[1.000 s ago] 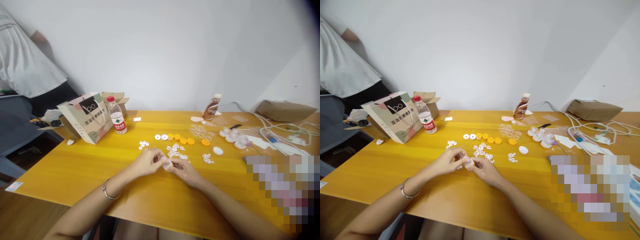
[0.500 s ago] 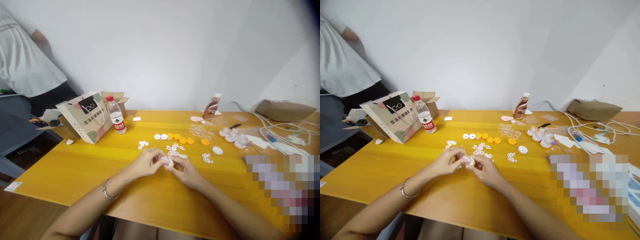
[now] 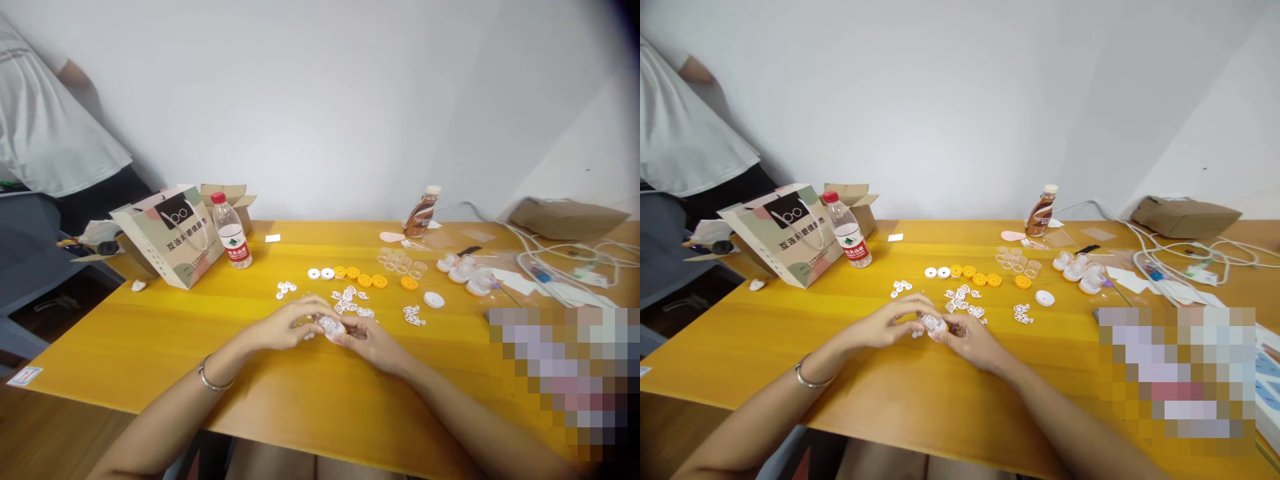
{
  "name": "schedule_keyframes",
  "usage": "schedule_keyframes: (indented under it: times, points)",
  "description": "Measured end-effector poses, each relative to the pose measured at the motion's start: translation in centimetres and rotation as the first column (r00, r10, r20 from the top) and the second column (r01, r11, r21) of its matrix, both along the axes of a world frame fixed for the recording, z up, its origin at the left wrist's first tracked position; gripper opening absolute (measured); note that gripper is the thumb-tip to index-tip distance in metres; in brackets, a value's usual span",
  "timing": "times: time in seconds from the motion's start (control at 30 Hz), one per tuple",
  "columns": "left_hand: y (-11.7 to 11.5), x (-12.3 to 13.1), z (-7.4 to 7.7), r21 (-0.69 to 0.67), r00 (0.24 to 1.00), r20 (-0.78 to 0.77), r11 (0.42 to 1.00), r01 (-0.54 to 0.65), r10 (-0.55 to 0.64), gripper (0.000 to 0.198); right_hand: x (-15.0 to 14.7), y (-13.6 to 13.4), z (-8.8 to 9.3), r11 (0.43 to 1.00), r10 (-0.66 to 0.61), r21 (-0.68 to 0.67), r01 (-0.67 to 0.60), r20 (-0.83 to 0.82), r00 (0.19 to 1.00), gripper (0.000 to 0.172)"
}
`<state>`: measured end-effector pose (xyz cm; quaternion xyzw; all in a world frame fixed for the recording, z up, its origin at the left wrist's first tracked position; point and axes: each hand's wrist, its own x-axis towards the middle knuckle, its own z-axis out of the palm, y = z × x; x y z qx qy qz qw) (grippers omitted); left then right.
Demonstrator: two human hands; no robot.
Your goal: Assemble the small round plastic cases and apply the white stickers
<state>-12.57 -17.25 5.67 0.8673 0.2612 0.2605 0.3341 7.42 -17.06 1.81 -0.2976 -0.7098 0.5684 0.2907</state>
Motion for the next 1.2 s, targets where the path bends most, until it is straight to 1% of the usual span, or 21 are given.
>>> schedule_keyframes:
  times: [0.03, 0.1, 0.13, 0.17, 0.2, 0.23, 0.27, 0.3, 0.33, 0.37, 0.4, 0.43, 0.47, 0.53, 0.6, 0.67, 0.73, 0.77, 0.83, 1.03, 1.2]
  points:
    - [0.0, -0.1, 0.0, -0.013, 1.000, 0.007, 1.000, -0.005, 0.005, 0.035, 0.0, 0.0, 0.0, 1.000, 0.000, -0.004, 0.000, -0.006, 1.000, 0.029]
    - [0.0, -0.1, -0.3, -0.016, 0.994, 0.018, 0.994, -0.112, 0.112, 0.047, -0.1, 0.0, 0.0, 1.000, -0.020, 0.010, 0.020, 0.010, 1.000, 0.029]
    - [0.0, 0.0, -0.4, -0.016, 0.983, 0.014, 0.983, -0.183, 0.183, 0.047, 0.0, 0.0, -0.1, 0.999, -0.032, 0.023, 0.032, 0.029, 0.999, 0.029]
    - [-0.1, 0.1, -0.6, -0.013, 0.972, -0.001, 0.972, -0.236, 0.236, 0.041, 0.0, 0.1, -0.3, 0.998, -0.045, 0.038, 0.043, 0.048, 0.998, 0.028]
    - [-0.1, 0.1, -0.7, -0.007, 0.968, -0.024, 0.968, -0.251, 0.251, 0.032, 0.0, 0.2, -0.4, 0.997, -0.055, 0.053, 0.051, 0.064, 0.996, 0.028]
    - [-0.1, 0.2, -0.8, 0.004, 0.974, -0.046, 0.975, -0.224, 0.224, 0.025, 0.1, 0.2, -0.5, 0.996, -0.062, 0.064, 0.057, 0.074, 0.995, 0.027]
    - [-0.2, 0.2, -0.7, 0.015, 0.983, -0.068, 0.986, -0.168, 0.168, 0.022, 0.1, 0.3, -0.5, 0.995, -0.066, 0.074, 0.061, 0.077, 0.995, 0.027]
    - [-0.2, 0.1, -0.7, 0.032, 0.990, -0.079, 0.993, -0.111, 0.113, 0.022, 0.1, 0.3, -0.6, 0.994, -0.071, 0.084, 0.064, 0.076, 0.995, 0.027]
    - [-0.2, 0.1, -0.6, 0.054, 0.993, -0.078, 0.995, -0.081, 0.086, 0.025, 0.1, 0.3, -0.6, 0.993, -0.076, 0.095, 0.069, 0.073, 0.994, 0.027]
    - [-0.3, 0.1, -0.5, 0.076, 0.992, -0.073, 0.993, -0.095, 0.101, 0.030, 0.1, 0.3, -0.6, 0.991, -0.082, 0.108, 0.074, 0.073, 0.994, 0.027]
    - [-0.3, 0.0, -0.5, 0.089, 0.986, -0.073, 0.986, -0.143, 0.150, 0.033, 0.0, 0.3, -0.5, 0.989, -0.091, 0.122, 0.081, 0.076, 0.993, 0.027]
    - [-0.4, 0.0, -0.4, 0.098, 0.975, -0.080, 0.975, -0.200, 0.208, 0.033, 0.0, 0.3, -0.5, 0.987, -0.099, 0.136, 0.087, 0.085, 0.991, 0.027]
    - [-0.5, 0.1, -0.3, 0.102, 0.967, -0.096, 0.968, -0.227, 0.237, 0.030, 0.0, 0.2, -0.5, 0.985, -0.106, 0.149, 0.091, 0.098, 0.990, 0.026]
    - [-0.6, 0.1, -0.2, 0.108, 0.973, -0.123, 0.977, -0.183, 0.195, 0.022, 0.0, 0.2, -0.5, 0.980, -0.118, 0.172, 0.096, 0.126, 0.985, 0.026]
    - [-0.7, 0.2, -0.2, 0.128, 0.983, -0.119, 0.983, -0.128, 0.144, 0.024, 0.1, 0.2, -0.5, 0.975, -0.133, 0.196, 0.103, 0.146, 0.980, 0.026]
    - [-0.8, 0.4, -0.3, 0.121, 0.970, -0.116, 0.972, -0.199, 0.213, 0.028, 0.1, 0.2, -0.5, 0.968, -0.153, 0.225, 0.115, 0.157, 0.976, 0.025]
    - [-0.8, 0.6, -0.6, 0.084, 0.940, -0.155, 0.952, -0.295, 0.305, 0.029, 0.1, 0.1, -0.4, 0.959, -0.166, 0.255, 0.121, 0.164, 0.972, 0.023]
    - [-0.8, 0.7, -0.8, 0.074, 0.930, -0.172, 0.946, -0.317, 0.325, 0.029, 0.1, 0.0, -0.3, 0.956, -0.167, 0.267, 0.118, 0.168, 0.972, 0.022]
    - [-0.8, 0.9, -1.2, 0.095, 0.932, -0.174, 0.947, -0.307, 0.319, 0.028, 0.1, -0.1, -0.2, 0.954, -0.157, 0.282, 0.104, 0.170, 0.973, 0.020]
    - [-1.2, 1.0, -1.3, 0.255, 0.964, -0.107, 0.944, -0.209, 0.242, 0.019, 0.4, -0.4, 0.2, 0.961, -0.081, 0.273, 0.035, 0.161, 0.984, 0.017]
    - [-1.4, 1.1, -1.4, 0.276, 0.974, -0.105, 0.947, -0.166, 0.201, 0.019, 0.7, -0.3, 0.3, 0.979, -0.003, 0.201, -0.029, 0.160, 0.987, 0.017]
